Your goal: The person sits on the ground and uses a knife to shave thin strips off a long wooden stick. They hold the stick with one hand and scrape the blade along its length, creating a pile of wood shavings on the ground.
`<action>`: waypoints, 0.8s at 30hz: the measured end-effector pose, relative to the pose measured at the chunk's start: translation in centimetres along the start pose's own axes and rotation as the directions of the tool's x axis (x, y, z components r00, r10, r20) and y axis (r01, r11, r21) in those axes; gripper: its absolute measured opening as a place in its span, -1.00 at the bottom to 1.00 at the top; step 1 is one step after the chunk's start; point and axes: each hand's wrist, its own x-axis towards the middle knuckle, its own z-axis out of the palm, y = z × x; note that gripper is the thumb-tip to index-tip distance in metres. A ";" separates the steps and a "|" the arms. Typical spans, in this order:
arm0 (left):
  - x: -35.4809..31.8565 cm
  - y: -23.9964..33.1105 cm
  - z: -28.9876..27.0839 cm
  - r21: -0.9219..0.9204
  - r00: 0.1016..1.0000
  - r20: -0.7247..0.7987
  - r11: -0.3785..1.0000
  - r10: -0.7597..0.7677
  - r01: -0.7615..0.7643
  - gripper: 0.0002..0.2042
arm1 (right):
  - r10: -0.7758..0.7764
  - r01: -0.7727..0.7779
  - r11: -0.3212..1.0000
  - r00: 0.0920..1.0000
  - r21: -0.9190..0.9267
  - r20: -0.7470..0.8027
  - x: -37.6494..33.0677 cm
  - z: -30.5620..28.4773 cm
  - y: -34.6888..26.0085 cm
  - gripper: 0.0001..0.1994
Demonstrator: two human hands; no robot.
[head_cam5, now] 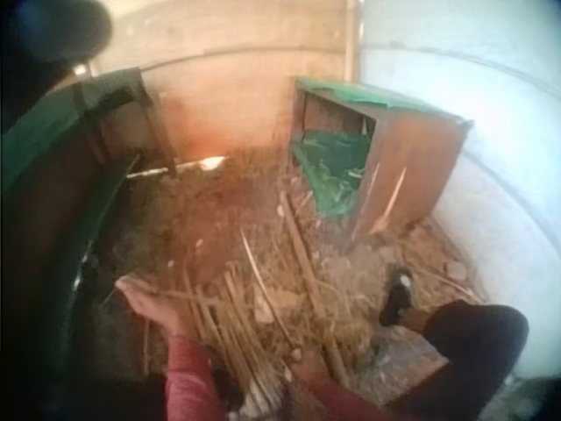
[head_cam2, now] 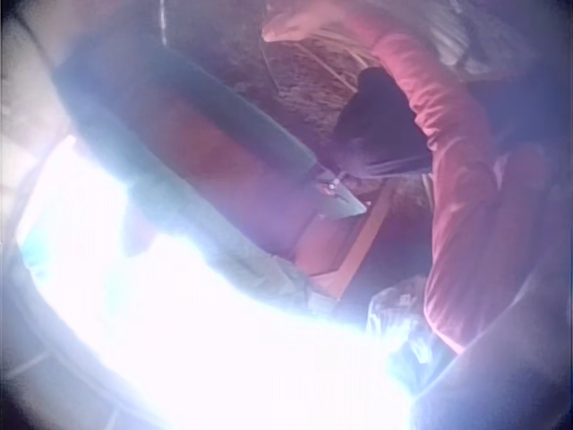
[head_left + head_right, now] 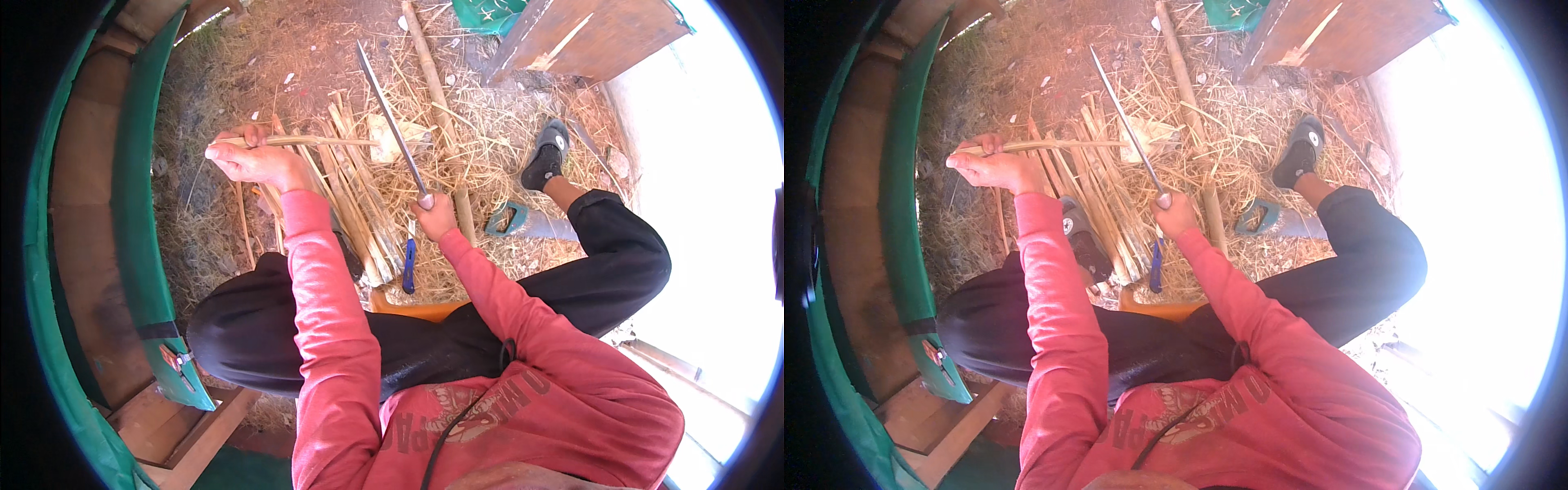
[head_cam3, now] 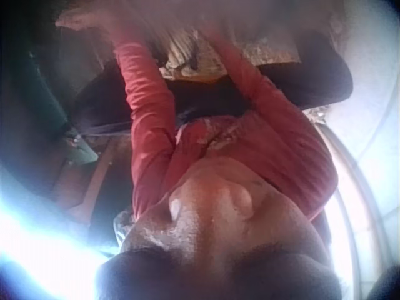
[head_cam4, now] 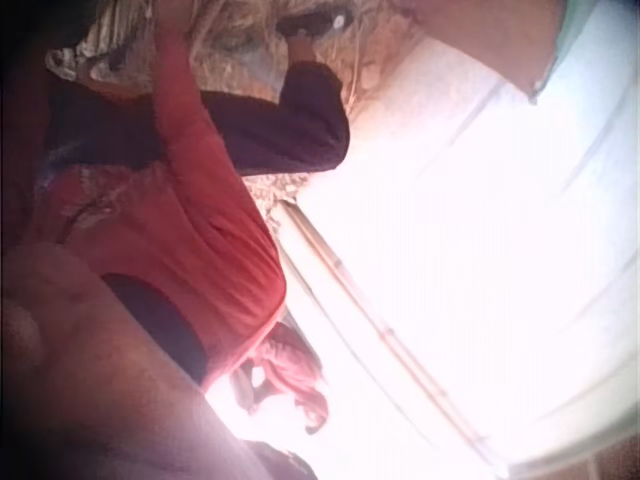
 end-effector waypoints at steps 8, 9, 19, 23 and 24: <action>0.6 -0.5 -1.9 -0.015 0.998 -0.028 0.998 -0.053 0.053 -0.42 | 0.250 -0.232 0.898 0.968 -0.373 0.000 0.7 1.8 8.5 -0.64; 0.6 -0.5 -2.4 -0.013 0.998 -0.026 0.998 -0.061 0.060 -0.42 | 0.215 -0.187 0.895 0.976 -0.405 0.024 1.0 1.9 8.0 -0.65; 0.8 -0.7 -2.3 -0.016 0.998 -0.019 0.998 -0.058 0.058 -0.41 | -0.084 0.043 0.957 0.988 -0.286 -0.132 0.2 2.0 4.2 -0.75; 1.0 -0.7 -2.4 -0.033 0.999 0.016 0.999 -0.041 0.041 -0.39 | -0.065 0.094 0.793 0.995 -0.602 0.071 0.2 1.8 9.3 -0.71; 1.0 -0.5 -2.2 -0.019 0.999 -0.002 0.999 -0.034 0.034 -0.39 | -0.045 0.087 0.784 0.996 -0.615 0.083 0.8 1.5 9.3 -0.70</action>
